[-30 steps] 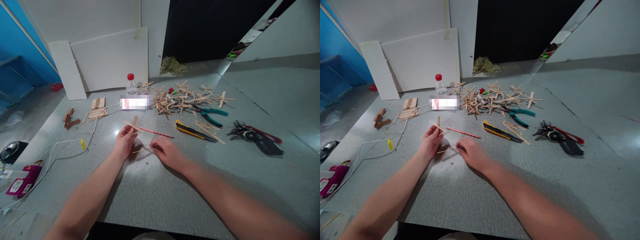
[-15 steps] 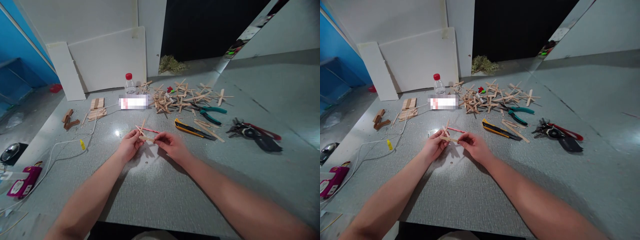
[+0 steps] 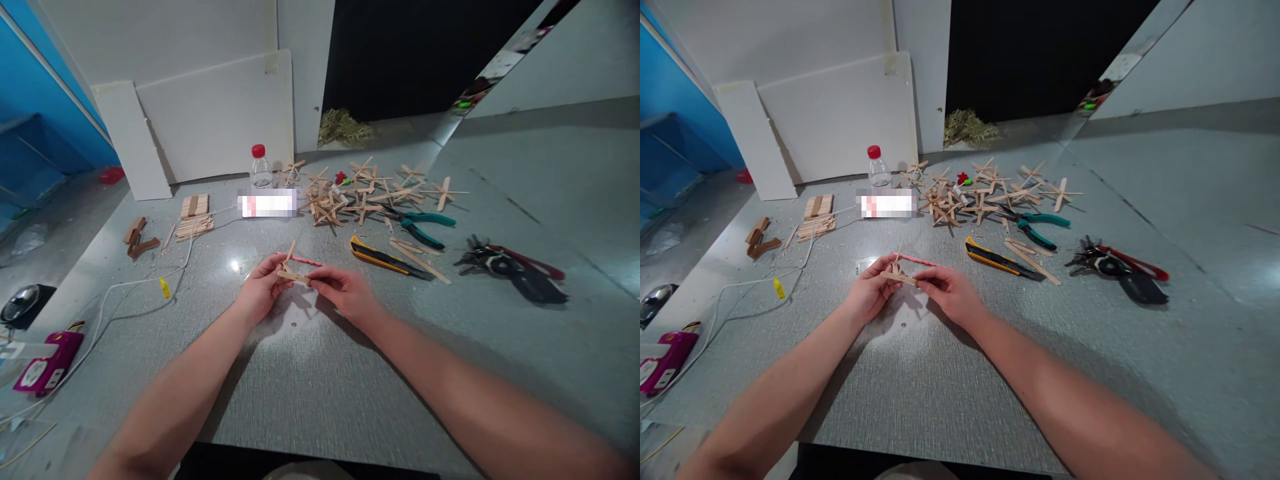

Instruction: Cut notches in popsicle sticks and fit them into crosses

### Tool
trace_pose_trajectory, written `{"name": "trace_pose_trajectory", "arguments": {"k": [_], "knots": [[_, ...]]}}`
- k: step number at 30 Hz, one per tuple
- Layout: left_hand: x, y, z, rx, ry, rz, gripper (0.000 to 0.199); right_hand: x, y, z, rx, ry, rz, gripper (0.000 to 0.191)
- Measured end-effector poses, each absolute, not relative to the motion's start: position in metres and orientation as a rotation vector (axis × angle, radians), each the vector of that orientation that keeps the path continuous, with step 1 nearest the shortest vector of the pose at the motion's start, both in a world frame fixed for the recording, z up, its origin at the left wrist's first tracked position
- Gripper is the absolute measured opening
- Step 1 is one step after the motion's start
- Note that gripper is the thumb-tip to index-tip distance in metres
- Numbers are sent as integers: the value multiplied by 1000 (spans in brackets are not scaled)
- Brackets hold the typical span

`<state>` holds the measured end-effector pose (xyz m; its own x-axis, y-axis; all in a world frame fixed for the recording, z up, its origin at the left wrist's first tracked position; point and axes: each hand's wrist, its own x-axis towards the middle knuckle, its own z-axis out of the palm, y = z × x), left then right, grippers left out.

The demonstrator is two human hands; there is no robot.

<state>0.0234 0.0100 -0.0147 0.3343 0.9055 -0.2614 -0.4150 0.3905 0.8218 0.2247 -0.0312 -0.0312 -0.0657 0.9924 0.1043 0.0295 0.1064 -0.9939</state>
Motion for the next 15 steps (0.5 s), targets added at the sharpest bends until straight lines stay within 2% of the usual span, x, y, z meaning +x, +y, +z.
{"name": "trace_pose_trajectory", "arguments": {"k": [7,15], "knots": [[25,11,-15,796,801,969,15,224,-32,-30,-1129,-1362,1118,19],[23,12,-21,884,793,936,20,225,-33,-29,-1140,-1370,1064,15]]}}
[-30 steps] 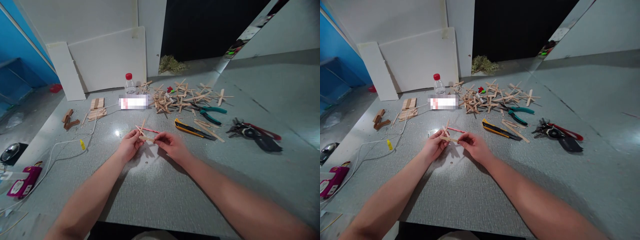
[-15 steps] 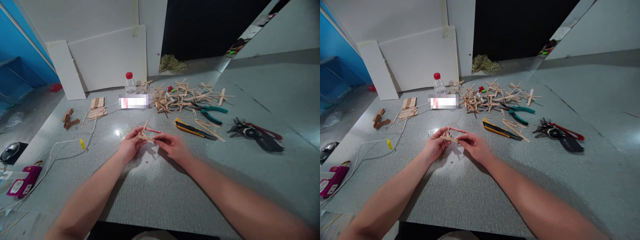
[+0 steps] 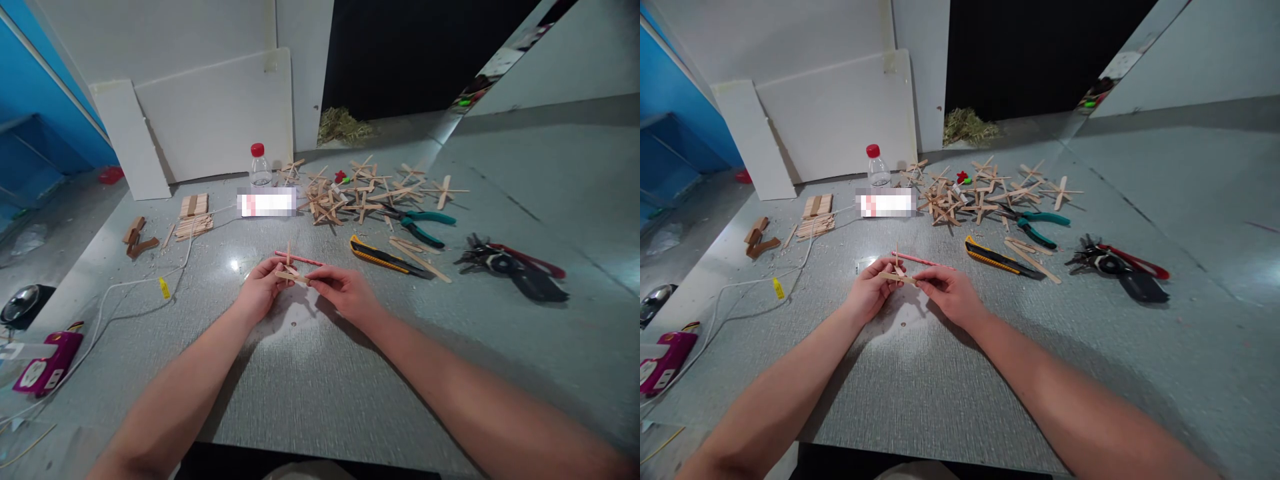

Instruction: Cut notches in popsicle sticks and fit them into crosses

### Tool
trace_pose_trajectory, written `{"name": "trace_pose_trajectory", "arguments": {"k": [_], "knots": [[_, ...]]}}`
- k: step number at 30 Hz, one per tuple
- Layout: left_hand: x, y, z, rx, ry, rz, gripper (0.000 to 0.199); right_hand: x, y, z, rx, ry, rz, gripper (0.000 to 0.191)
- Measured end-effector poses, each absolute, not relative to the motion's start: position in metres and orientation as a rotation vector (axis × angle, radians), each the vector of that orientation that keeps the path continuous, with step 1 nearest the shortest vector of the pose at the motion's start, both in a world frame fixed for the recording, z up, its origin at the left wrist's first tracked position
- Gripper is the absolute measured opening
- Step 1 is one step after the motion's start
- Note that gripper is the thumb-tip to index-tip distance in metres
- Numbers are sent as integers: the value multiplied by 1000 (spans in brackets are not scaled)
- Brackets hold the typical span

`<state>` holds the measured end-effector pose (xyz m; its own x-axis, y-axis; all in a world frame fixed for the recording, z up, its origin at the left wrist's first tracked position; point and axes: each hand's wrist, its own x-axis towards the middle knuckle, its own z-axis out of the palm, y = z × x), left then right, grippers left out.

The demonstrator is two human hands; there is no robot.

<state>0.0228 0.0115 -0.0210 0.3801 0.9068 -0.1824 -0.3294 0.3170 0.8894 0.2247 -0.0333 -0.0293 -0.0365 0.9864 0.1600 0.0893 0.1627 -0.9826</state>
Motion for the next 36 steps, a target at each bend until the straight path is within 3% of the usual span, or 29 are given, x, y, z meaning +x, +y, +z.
{"name": "trace_pose_trajectory", "arguments": {"k": [31,36], "knots": [[22,12,-32,961,840,835,27,227,-31,-34,-1211,-1372,911,19],[21,12,-26,912,778,854,49,228,-29,-39,-1221,-1367,924,24]]}}
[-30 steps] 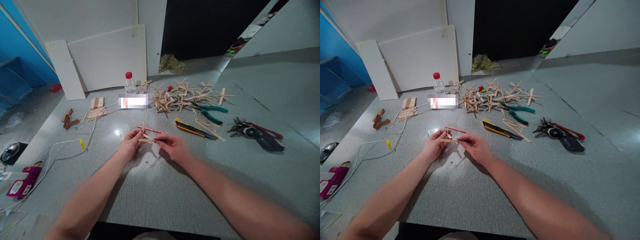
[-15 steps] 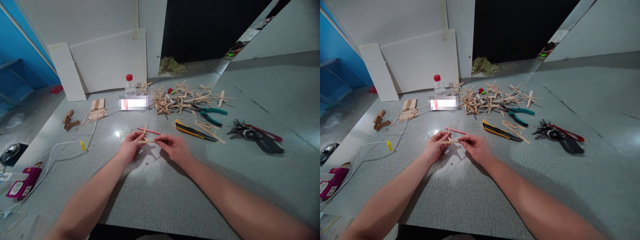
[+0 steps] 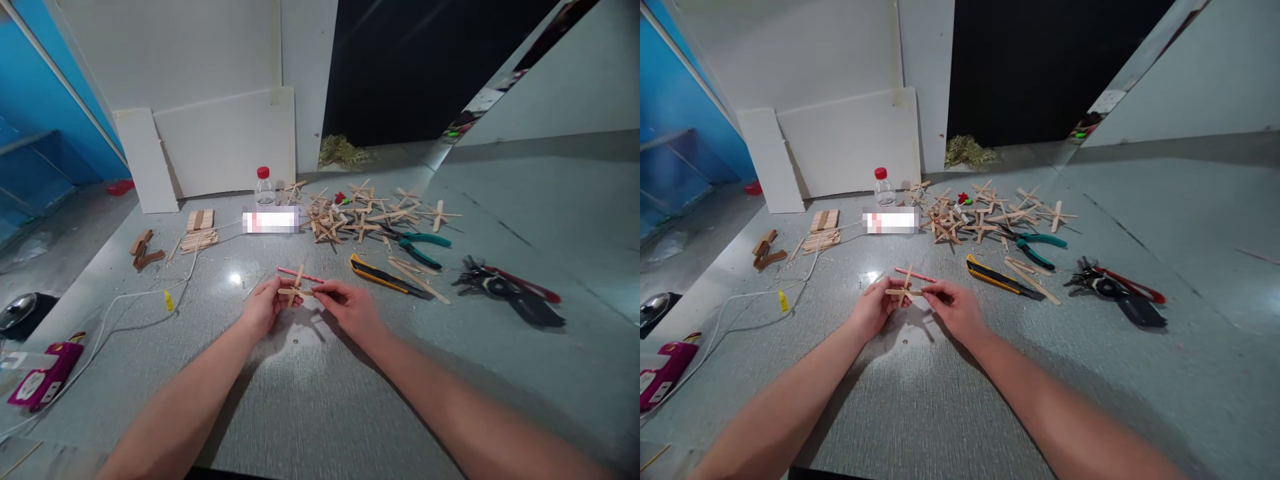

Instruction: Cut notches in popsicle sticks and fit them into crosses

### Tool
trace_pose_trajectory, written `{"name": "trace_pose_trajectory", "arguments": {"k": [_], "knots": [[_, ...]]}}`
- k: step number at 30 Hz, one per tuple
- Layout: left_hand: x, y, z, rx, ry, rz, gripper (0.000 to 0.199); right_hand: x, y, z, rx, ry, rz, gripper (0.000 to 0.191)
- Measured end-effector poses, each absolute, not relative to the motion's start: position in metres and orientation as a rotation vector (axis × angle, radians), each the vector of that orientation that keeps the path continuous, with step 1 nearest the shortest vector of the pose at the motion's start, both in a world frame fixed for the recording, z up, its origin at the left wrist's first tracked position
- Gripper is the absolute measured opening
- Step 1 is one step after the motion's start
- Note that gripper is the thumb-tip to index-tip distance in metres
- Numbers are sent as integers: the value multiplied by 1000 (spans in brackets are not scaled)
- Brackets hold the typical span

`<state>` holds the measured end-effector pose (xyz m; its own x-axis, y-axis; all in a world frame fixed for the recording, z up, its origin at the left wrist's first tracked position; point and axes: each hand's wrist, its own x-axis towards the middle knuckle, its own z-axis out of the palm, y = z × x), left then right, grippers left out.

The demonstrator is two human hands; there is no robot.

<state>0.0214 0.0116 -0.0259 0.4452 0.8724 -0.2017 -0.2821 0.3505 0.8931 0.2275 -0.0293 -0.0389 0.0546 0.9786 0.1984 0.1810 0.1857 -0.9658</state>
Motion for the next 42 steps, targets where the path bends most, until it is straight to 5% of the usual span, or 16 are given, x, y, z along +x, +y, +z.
{"name": "trace_pose_trajectory", "arguments": {"k": [4,11,42], "knots": [[21,11,-25,914,737,855,78,228,-28,-44,-1237,-1361,934,26],[21,6,-27,1091,750,858,36,226,-24,-50,-1231,-1347,939,31],[16,1,-27,1430,722,828,35,227,-31,-34,-1203,-1405,943,23]]}}
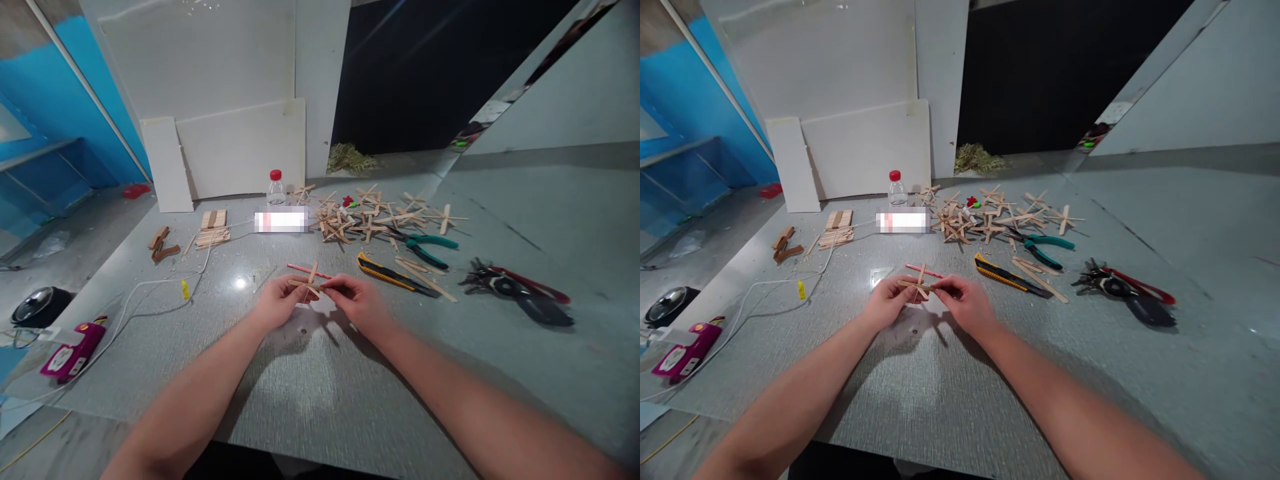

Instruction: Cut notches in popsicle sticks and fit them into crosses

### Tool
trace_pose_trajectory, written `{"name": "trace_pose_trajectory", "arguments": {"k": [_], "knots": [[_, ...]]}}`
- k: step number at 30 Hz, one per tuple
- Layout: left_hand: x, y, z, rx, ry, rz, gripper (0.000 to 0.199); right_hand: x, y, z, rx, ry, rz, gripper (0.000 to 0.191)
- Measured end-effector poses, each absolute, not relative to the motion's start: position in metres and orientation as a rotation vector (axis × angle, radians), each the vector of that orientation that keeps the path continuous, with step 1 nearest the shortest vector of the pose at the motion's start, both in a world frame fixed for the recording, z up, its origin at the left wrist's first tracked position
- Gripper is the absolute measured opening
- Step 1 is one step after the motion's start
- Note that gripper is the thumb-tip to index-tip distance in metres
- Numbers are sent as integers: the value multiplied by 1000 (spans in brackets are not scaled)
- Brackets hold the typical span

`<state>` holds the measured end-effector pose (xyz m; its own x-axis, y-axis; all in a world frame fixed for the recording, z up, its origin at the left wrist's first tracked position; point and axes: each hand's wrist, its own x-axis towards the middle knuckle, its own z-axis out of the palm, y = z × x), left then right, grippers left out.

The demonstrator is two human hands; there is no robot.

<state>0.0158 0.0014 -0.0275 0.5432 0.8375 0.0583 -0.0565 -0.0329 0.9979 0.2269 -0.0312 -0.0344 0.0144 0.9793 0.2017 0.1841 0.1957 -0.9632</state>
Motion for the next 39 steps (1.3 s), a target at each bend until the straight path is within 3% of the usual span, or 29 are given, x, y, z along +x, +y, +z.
{"name": "trace_pose_trajectory", "arguments": {"k": [8,15,39], "knots": [[13,2,-15,1575,773,826,40,226,-33,-33,-1173,-1370,1002,25],[-10,7,13,1830,846,943,77,226,-34,-35,-1162,-1361,1058,24],[0,-4,13,1686,716,720,78,225,-40,-28,-1158,-1497,986,21]]}}
